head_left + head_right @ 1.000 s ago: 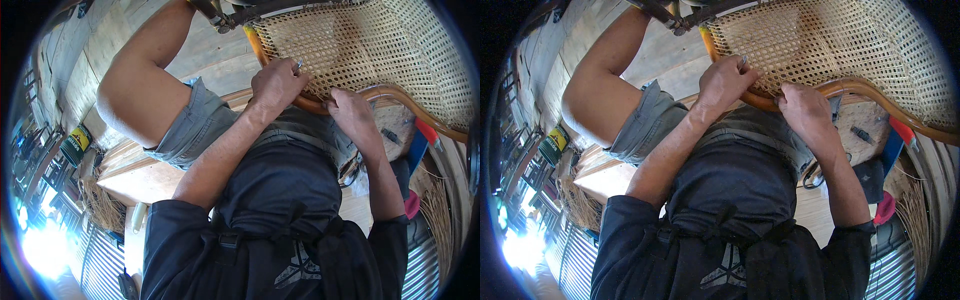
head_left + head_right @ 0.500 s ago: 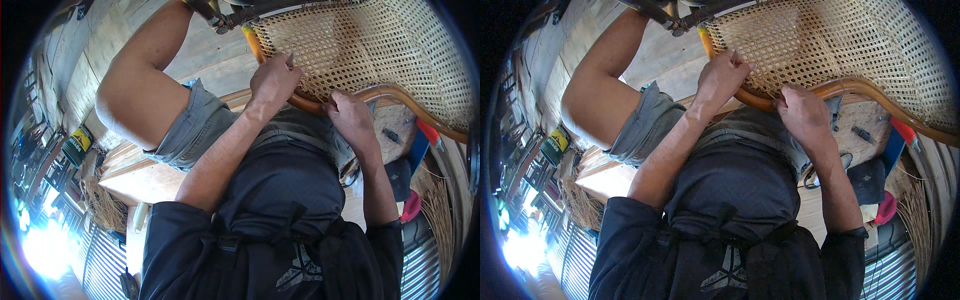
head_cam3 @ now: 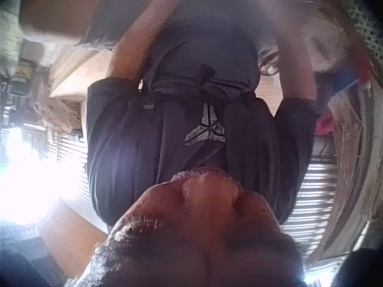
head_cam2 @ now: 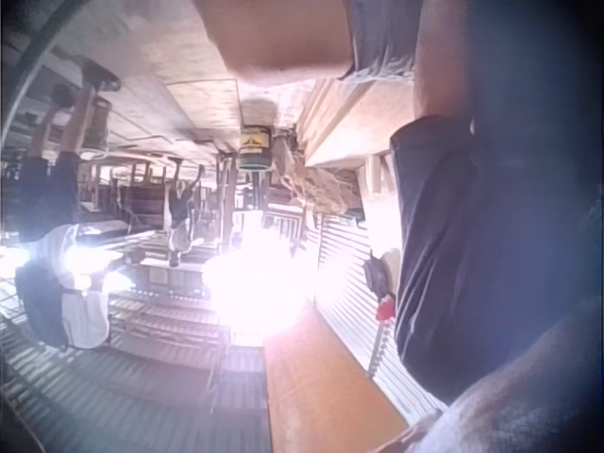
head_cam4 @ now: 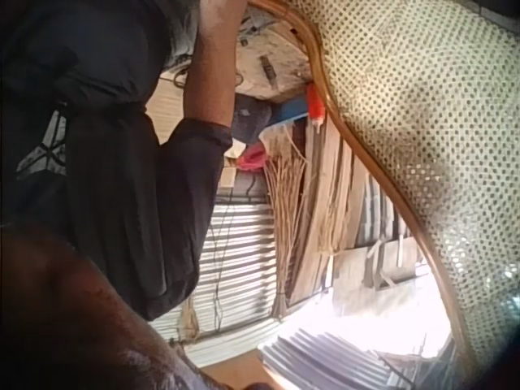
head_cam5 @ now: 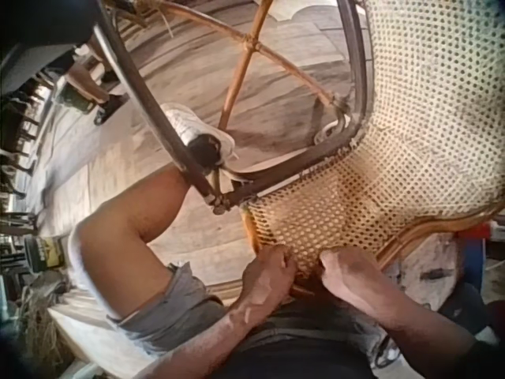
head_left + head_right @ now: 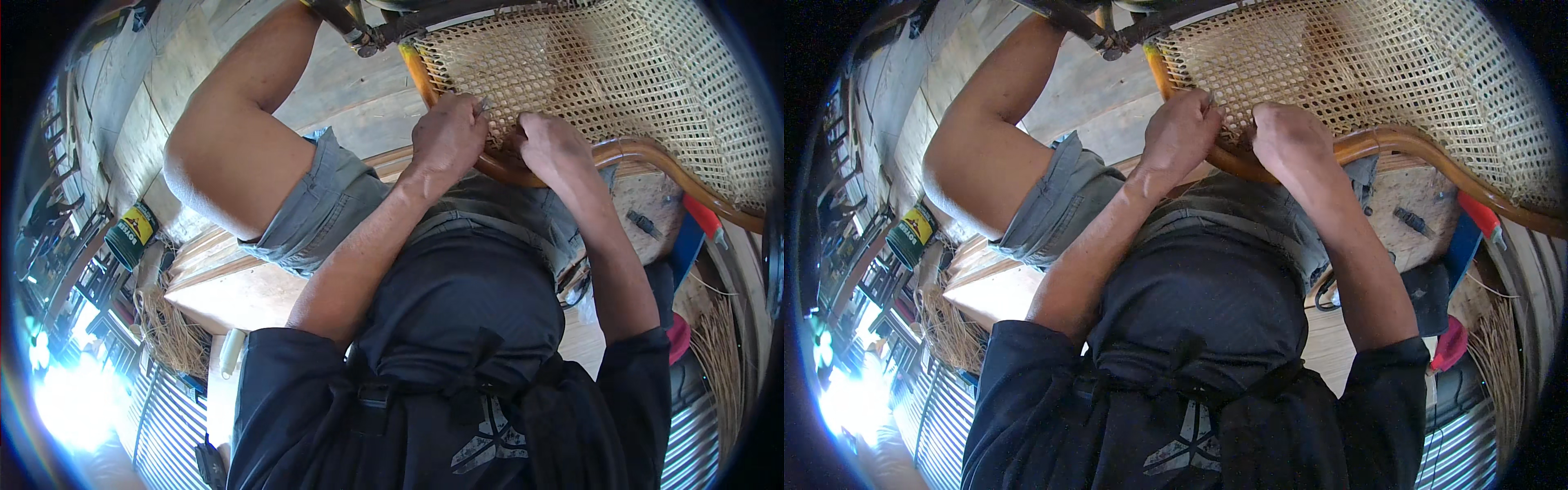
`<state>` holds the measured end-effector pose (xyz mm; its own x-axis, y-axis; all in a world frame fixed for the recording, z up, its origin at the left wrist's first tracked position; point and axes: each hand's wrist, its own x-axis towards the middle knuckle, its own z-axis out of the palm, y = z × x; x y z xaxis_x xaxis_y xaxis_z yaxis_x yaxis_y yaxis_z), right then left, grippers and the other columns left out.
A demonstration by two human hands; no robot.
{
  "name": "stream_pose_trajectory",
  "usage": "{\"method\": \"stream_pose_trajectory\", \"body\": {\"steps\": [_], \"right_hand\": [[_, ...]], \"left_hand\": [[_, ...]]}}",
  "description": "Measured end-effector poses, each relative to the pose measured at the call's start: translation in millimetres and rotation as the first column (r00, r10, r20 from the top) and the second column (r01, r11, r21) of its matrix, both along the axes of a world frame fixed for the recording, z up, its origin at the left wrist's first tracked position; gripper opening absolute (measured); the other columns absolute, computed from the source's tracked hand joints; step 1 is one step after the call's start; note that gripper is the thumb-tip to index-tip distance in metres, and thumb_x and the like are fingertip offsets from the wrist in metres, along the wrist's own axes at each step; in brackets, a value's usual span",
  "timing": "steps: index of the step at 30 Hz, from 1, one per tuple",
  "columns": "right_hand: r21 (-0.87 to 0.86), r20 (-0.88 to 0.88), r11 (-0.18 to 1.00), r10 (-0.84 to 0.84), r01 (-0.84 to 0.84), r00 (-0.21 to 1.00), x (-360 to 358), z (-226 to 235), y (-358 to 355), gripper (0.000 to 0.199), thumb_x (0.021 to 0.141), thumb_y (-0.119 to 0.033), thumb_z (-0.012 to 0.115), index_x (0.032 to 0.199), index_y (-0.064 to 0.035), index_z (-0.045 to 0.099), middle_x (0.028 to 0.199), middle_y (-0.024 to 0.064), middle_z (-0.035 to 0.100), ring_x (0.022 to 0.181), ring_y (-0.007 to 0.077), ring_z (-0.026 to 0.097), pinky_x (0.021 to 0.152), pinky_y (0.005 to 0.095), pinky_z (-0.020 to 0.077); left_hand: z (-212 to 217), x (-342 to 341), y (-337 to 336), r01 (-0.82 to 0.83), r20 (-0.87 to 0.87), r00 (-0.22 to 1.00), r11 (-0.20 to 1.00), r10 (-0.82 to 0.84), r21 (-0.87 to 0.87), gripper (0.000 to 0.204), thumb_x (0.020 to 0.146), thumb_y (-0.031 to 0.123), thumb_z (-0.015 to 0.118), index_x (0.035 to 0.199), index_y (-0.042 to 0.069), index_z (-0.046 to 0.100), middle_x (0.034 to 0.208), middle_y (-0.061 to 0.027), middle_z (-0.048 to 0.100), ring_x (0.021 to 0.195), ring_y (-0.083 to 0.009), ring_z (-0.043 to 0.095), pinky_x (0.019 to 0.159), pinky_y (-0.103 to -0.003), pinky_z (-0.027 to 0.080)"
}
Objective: Repairing the caning and frame of a rattan chair using weaving materials and tools.
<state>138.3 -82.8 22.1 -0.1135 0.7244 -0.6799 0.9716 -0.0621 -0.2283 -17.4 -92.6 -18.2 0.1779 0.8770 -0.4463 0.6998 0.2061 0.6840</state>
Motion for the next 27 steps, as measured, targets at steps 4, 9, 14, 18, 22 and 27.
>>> {"method": "stream_pose_trajectory", "body": {"steps": [4, 9, 14, 18, 22, 27], "right_hand": [[0.084, -0.159, 0.996, 0.050, -0.036, 0.986, 17, -18, -1, 0.020, 0.082, -0.020, 0.055, 0.080, -0.0006, 0.059, 0.082, 0.0225, 0.062, 0.079, 0.0376, 0.061, 0.070, 0.0438, 0.0478], [-0.051, -0.215, 0.986, -0.166, 0.159, 0.962, 32, 30, -22, 0.032, 0.084, -0.030, 0.058, 0.077, 0.0009, 0.055, 0.072, 0.0213, 0.056, 0.068, 0.0359, 0.056, 0.062, 0.0428, 0.0424], [0.055, -0.250, 0.992, -0.100, 0.118, 0.963, 27, 26, -41, 0.033, 0.085, -0.031, 0.058, 0.074, 0.0002, 0.055, 0.067, 0.0194, 0.056, 0.064, 0.0369, 0.057, 0.058, 0.0428, 0.0428], [0.035, -0.254, 0.986, -0.149, 0.163, 0.956, 28, 21, -42, 0.032, 0.085, -0.030, 0.058, 0.074, -0.0004, 0.056, 0.069, 0.0200, 0.057, 0.068, 0.0373, 0.058, 0.060, 0.0435, 0.0440], [0.046, -0.142, 0.991, -0.118, 0.125, 0.983, 19, 24, -35, 0.027, 0.084, -0.028, 0.057, 0.075, -0.0034, 0.059, 0.072, 0.0179, 0.061, 0.070, 0.0362, 0.061, 0.062, 0.0444, 0.0472], [0.062, -0.031, 0.993, -0.095, 0.097, 0.995, 15, 21, -40, 0.024, 0.084, -0.026, 0.053, 0.075, -0.0057, 0.062, 0.074, 0.0162, 0.063, 0.073, 0.0354, 0.062, 0.065, 0.0452, 0.0493]], "left_hand": [[-8, -1, -1, -0.003, 0.011, 1.000, 0.999, 0.003, 0.041, 0.025, 0.083, 0.025, 0.058, 0.085, 0.000, 0.057, 0.083, -0.0213, 0.058, 0.082, -0.0401, 0.057, 0.071, -0.046, 0.044], [-2, -9, 8, 0.057, -0.024, 0.998, 0.997, -0.058, -0.060, 0.021, 0.081, 0.022, 0.055, 0.087, 0.003, 0.061, 0.089, -0.0196, 0.059, 0.086, -0.0372, 0.059, 0.075, -0.045, 0.047], [0, -8, 11, 0.017, 0.055, 0.998, 0.994, -0.011, -0.108, 0.025, 0.080, 0.026, 0.058, 0.083, 0.001, 0.061, 0.084, -0.0197, 0.059, 0.082, -0.0379, 0.059, 0.072, -0.045, 0.047], [5, -7, 11, 0.032, 0.073, 0.997, 0.987, -0.021, -0.157, 0.026, 0.080, 0.027, 0.059, 0.082, 0.001, 0.061, 0.083, -0.0184, 0.059, 0.081, -0.0374, 0.059, 0.070, -0.045, 0.047], [4, -3, 9, 0.021, -0.015, 1.000, 0.988, -0.024, -0.150, 0.024, 0.080, 0.028, 0.061, 0.080, 0.004, 0.060, 0.082, -0.0154, 0.059, 0.080, -0.0354, 0.060, 0.069, -0.044, 0.048], [4, 0, 4, -0.008, -0.051, 0.999, 0.999, 0.005, -0.051, 0.020, 0.081, 0.027, 0.062, 0.078, 0.007, 0.061, 0.083, -0.0122, 0.060, 0.078, -0.0335, 0.060, 0.068, -0.043, 0.048]]}}
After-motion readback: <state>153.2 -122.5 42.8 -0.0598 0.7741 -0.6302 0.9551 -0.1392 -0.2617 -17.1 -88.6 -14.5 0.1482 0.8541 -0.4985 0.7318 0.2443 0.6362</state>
